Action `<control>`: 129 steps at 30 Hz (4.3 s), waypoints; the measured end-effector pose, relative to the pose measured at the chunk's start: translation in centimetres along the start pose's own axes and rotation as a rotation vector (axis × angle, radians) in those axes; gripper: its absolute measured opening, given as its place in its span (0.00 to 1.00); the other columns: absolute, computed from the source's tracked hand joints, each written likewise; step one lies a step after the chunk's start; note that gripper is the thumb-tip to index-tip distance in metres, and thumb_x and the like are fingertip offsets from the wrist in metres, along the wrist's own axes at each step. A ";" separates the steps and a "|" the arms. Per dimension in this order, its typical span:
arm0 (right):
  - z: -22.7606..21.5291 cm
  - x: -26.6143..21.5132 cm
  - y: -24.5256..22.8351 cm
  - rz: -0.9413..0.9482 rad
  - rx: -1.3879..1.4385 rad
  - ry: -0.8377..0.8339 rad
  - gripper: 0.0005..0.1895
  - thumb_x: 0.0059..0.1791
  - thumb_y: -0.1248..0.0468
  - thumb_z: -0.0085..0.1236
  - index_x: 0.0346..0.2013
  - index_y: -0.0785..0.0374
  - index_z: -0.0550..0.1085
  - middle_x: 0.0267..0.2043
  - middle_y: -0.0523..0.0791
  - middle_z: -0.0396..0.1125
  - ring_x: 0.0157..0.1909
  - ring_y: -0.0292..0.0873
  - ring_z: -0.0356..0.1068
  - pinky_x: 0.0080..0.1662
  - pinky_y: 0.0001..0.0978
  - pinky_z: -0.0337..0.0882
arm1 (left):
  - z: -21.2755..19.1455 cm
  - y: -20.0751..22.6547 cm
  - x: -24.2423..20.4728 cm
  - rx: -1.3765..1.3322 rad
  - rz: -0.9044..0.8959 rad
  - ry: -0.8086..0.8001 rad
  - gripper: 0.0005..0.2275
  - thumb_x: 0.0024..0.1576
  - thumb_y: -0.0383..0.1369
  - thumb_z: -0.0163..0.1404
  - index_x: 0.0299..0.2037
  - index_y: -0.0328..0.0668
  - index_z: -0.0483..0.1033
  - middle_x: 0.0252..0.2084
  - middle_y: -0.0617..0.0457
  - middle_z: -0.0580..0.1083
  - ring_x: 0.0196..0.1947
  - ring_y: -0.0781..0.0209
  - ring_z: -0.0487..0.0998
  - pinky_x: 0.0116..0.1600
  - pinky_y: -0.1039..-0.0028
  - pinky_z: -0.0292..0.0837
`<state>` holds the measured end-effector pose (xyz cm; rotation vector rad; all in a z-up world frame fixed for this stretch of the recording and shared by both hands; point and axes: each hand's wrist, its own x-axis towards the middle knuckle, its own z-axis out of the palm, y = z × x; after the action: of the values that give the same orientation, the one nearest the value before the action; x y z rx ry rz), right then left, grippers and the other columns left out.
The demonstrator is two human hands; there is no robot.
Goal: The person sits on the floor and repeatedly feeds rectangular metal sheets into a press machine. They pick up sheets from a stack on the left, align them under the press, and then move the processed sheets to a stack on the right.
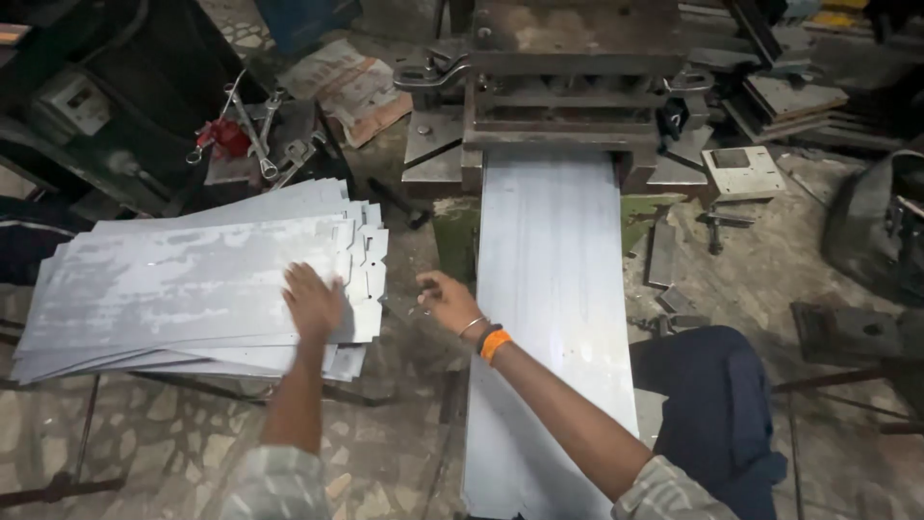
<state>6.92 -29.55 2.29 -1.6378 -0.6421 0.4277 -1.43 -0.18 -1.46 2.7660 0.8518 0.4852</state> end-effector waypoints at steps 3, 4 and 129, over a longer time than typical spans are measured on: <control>3.5 2.7 9.6 0.124 0.164 -0.016 0.23 0.49 0.64 0.62 0.58 0.63 0.71 0.53 0.48 0.71 0.48 0.40 0.73 0.45 0.33 0.75 | -1.7 4.6 -4.4 -0.018 -0.016 -0.042 0.35 0.66 0.51 0.31 0.74 0.27 0.41 0.78 0.34 0.39 0.77 0.38 0.36 0.74 0.46 0.32; 3.9 2.8 9.9 0.128 0.167 -0.022 0.23 0.49 0.64 0.62 0.58 0.63 0.71 0.53 0.48 0.71 0.48 0.40 0.73 0.45 0.33 0.75 | -0.6 5.1 -5.4 -0.014 -0.022 -0.045 0.35 0.66 0.51 0.31 0.74 0.27 0.41 0.78 0.34 0.39 0.77 0.38 0.36 0.74 0.46 0.32; -38.6 4.3 2.4 0.082 0.306 0.486 0.18 0.52 0.64 0.58 0.54 0.68 0.76 0.42 0.40 0.73 0.41 0.34 0.68 0.45 0.27 0.68 | 8.7 35.0 13.1 -1.438 -0.212 -0.662 0.27 0.49 0.44 0.64 0.53 0.31 0.77 0.48 0.46 0.79 0.47 0.55 0.78 0.55 0.66 0.70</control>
<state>34.18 -56.94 6.78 -1.4035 -0.1362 0.1623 29.74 -21.98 3.83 1.3169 0.3327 0.0270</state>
